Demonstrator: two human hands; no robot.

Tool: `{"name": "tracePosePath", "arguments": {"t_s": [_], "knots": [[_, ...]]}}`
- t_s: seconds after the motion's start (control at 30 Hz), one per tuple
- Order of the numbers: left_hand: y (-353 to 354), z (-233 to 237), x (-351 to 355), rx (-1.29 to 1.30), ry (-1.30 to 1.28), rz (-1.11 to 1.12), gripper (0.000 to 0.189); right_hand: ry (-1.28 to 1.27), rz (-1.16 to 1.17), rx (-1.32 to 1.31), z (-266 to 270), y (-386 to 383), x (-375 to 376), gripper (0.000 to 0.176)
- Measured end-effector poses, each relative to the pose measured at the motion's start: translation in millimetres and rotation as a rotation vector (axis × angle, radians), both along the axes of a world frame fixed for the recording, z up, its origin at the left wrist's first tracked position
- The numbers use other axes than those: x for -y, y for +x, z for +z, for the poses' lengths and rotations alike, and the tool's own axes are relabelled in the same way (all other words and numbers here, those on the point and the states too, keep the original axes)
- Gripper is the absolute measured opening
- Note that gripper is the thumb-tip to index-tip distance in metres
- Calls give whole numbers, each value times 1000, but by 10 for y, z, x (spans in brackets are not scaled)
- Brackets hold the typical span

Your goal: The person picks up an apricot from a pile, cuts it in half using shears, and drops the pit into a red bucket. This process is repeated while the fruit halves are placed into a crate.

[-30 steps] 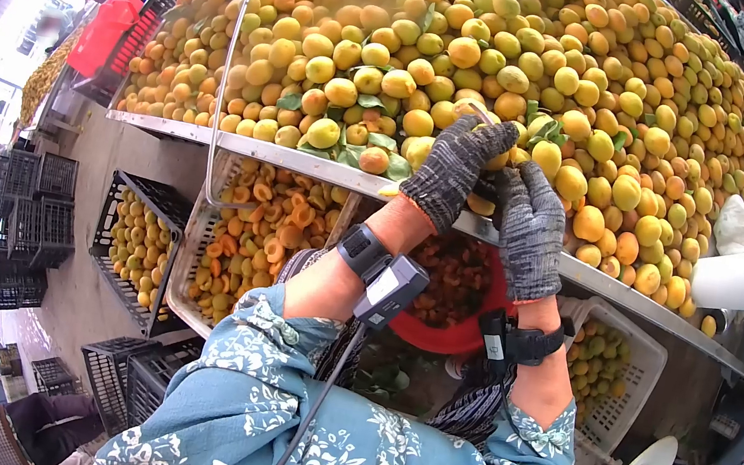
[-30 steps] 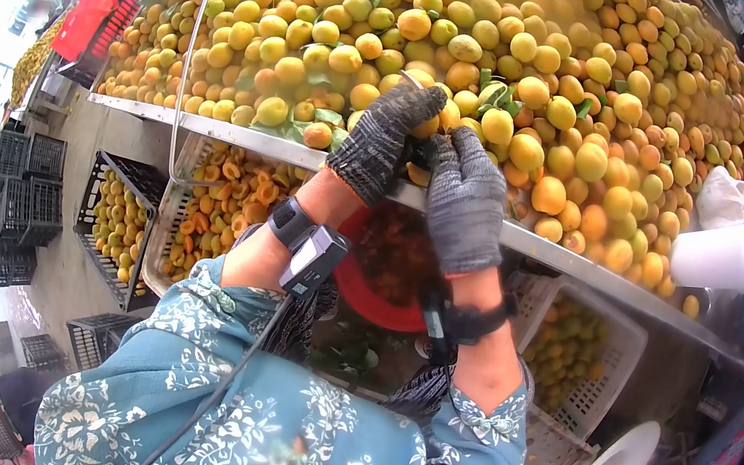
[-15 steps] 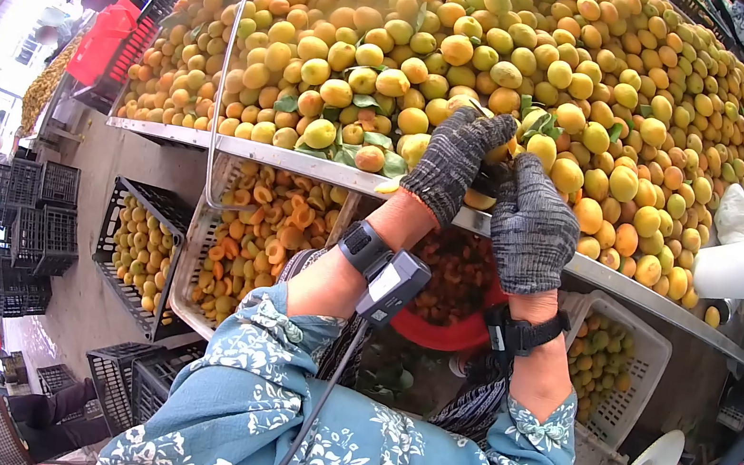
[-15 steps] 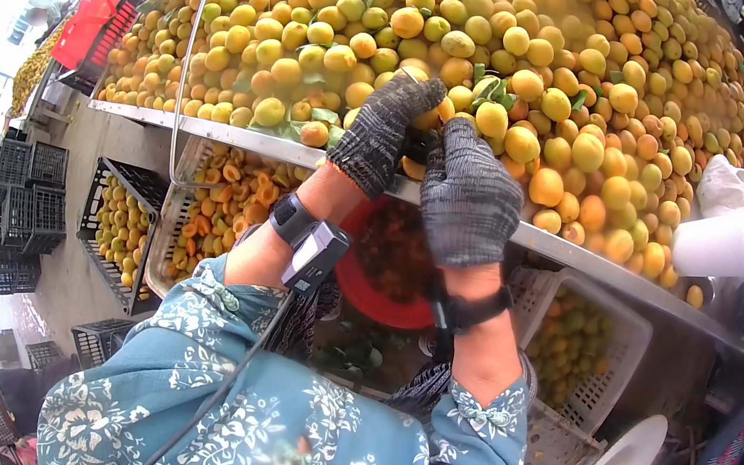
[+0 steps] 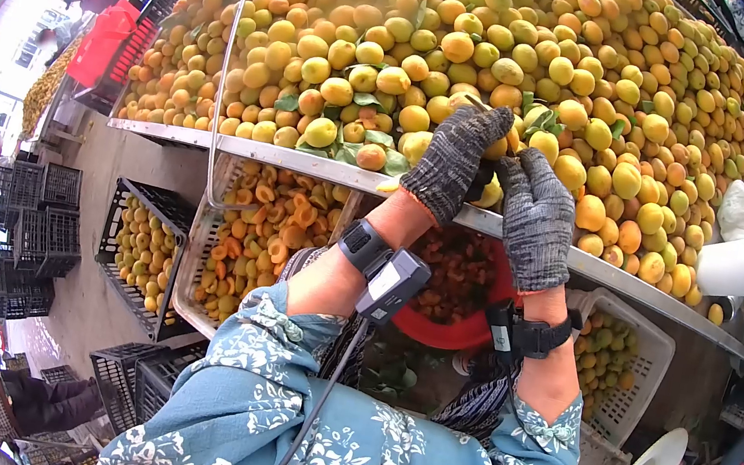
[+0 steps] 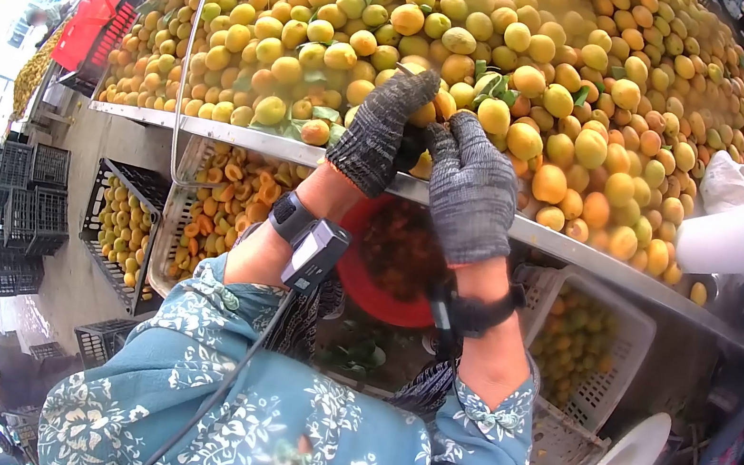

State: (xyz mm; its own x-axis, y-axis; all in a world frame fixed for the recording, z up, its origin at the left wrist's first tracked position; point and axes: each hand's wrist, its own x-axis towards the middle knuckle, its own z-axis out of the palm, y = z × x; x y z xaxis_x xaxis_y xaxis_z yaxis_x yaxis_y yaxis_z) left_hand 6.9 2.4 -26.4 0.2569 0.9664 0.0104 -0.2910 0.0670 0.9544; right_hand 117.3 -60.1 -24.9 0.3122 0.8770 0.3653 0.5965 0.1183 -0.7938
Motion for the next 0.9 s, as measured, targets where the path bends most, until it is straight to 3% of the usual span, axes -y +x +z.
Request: {"name": "tracePosePath", "arguments": {"t_s": [0.03,0.1,0.13,0.2,0.23,0.3,0.33,0.4,0.47,0.53,0.57,0.67,0.7,0.73,0.83,0.9], "knots": [[-2,-65,-5,-1,-1,-2,25,-1,-2,-1,-4,17,3,27],[-23,-184,-20,-289,726,137,21,-50,91,-206,-16,39,13,28],[-26,-238,-55,-290,724,135,21,-51,89,-208,-15,44,16,28],[-32,-278,-107,-635,1172,311,32,-170,81,-406,-2,53,27,22],[-26,-298,-74,-636,1174,310,32,-168,80,-407,-59,81,26,22],[21,-298,-23,-292,104,-8,46,-78,221,-149,-123,160,-6,18],[25,-289,-48,-290,116,-9,46,-67,218,-145,-123,210,-4,18],[-2,-240,-75,-534,1096,235,42,-102,258,-149,-13,253,34,16],[7,-256,-57,-543,1051,212,42,-31,245,-84,29,337,56,15],[5,-275,-30,-309,581,76,28,-86,229,20,302,391,115,18],[5,62,17,90,-263,-97,17,-21,232,3,301,421,132,23],[23,-155,-171,17,-56,68,20,-139,187,-61,407,484,184,23],[-33,128,-98,148,-343,68,22,-203,194,-185,439,528,208,21],[-105,156,-134,169,-412,48,26,-201,199,-186,414,599,204,21],[-173,162,-168,206,-397,109,27,-237,70,-183,256,891,162,23],[-171,171,-120,319,-515,-48,29,-298,-237,301,185,1020,121,27]]}}
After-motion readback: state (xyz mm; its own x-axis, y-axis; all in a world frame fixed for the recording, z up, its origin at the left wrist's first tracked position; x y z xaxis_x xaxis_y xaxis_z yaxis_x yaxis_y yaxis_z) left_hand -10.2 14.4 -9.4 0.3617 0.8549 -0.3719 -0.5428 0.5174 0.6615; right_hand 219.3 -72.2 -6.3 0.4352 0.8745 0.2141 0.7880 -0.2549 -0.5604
